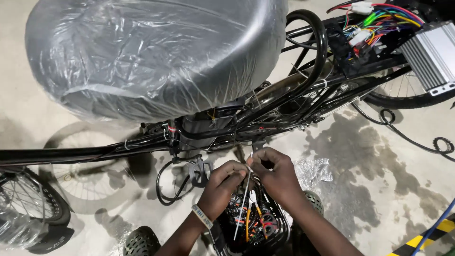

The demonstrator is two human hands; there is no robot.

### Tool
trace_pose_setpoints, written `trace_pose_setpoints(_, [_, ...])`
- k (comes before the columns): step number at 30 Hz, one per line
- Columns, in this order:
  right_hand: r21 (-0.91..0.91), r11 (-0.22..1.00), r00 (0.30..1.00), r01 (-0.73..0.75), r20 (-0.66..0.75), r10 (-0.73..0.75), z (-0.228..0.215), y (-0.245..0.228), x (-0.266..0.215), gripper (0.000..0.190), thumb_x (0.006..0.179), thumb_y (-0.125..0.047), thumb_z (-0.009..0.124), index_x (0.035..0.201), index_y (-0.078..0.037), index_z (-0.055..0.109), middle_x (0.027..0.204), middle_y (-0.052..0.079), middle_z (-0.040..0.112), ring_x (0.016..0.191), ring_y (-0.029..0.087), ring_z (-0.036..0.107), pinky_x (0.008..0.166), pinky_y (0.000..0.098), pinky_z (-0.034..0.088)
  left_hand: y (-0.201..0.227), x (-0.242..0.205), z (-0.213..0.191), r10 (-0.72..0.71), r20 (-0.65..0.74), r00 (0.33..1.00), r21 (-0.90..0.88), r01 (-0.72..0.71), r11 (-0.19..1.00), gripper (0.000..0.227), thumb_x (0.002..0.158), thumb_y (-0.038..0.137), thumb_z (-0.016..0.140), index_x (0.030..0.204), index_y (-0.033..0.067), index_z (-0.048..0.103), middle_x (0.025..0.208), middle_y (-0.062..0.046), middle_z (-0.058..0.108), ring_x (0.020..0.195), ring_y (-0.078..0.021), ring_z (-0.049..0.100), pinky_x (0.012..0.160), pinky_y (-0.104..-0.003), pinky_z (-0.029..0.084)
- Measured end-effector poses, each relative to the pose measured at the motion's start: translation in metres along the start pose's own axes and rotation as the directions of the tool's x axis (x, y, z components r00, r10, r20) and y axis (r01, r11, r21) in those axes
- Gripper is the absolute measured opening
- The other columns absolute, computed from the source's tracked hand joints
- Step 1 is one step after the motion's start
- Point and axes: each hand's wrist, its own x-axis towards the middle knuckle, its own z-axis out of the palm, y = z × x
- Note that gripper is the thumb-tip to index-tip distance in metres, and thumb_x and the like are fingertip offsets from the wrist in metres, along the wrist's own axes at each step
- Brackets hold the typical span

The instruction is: The person is assembling the electrical components of an electric bicycle. They are seen organizing and securing wires near the rear wheel and motor controller using zip ties. The person also handles a silver controller box and various colored wires, ensuring they are neatly arranged along the frame.

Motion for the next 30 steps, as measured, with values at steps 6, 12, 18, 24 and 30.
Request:
trace_pose_setpoints(6, [-0.141, 0.988, 0.994, 0.067, 0.092, -0.054, -0.008, 0.005, -0.020, 0.012, 0.087, -0.009, 0.062, 0.090, -0.003, 0.071, 0.073, 0.016, 0.070, 0.071, 0.023, 0.063, 0.069, 0.0376, 0.052, 0.043, -0.024, 0.007, 0.049, 0.058, 0.997, 0.120, -0.056, 0.991, 0.019, 0.083, 0.004, 0.071, 0.100, -0.0003, 0.065, 0.077, -0.014, 0.070, 0.075, -0.0159, 0.065, 0.071, -0.030, 0.055])
trace_pose_setpoints(12, [-0.126, 0.986, 0.982, 0.109, 0.169, -0.087, -0.023, -0.012, -0.047, 0.010, 0.084, -0.002, 0.061, 0.090, -0.002, 0.069, 0.079, 0.021, 0.071, 0.079, 0.034, 0.070, 0.077, 0.0455, 0.055, -0.001, -0.013, 0.010, -0.041, -0.003, 0.999, 0.191, 0.041, 0.981, 0.023, 0.077, -0.006, 0.056, 0.099, 0.0007, 0.063, 0.075, -0.012, 0.063, 0.070, -0.0170, 0.064, 0.060, -0.029, 0.055])
trace_pose_setpoints(18, [-0.365, 0.894, 0.958, 0.262, 0.212, -0.194, -0.033, -0.031, -0.049, 0.008, 0.082, -0.004, 0.063, 0.088, -0.008, 0.066, 0.080, 0.016, 0.073, 0.087, 0.038, 0.071, 0.075, 0.0458, 0.056, -0.025, 0.001, 0.027, 0.076, -0.064, 0.995, 0.229, -0.060, 0.972, 0.019, 0.076, -0.011, 0.050, 0.085, 0.0018, 0.061, 0.070, -0.006, 0.057, 0.070, -0.0159, 0.055, 0.065, -0.029, 0.046])
trace_pose_setpoints(24, [-0.260, 0.913, 0.947, 0.315, 0.143, -0.286, -0.032, -0.034, -0.036, 0.007, 0.083, -0.006, 0.066, 0.089, -0.003, 0.066, 0.083, 0.020, 0.069, 0.087, 0.042, 0.069, 0.076, 0.0479, 0.055, 0.070, -0.018, 0.060, 0.092, -0.064, 0.994, 0.021, -0.091, 0.996, 0.017, 0.090, -0.002, 0.050, 0.083, 0.0032, 0.064, 0.071, -0.002, 0.059, 0.070, -0.0103, 0.050, 0.065, -0.025, 0.044])
trace_pose_setpoints(30, [-0.311, 0.903, 0.952, 0.295, 0.011, -0.307, -0.030, -0.015, -0.018, 0.004, 0.083, -0.015, 0.070, 0.085, -0.014, 0.067, 0.090, 0.005, 0.069, 0.108, 0.023, 0.065, 0.090, 0.0306, 0.045, 0.040, 0.006, 0.053, 0.048, -0.025, 0.999, 0.048, -0.047, 0.998, 0.026, 0.085, 0.011, 0.050, 0.104, 0.0052, 0.067, 0.104, -0.003, 0.068, 0.100, -0.0141, 0.058, 0.090, -0.030, 0.044])
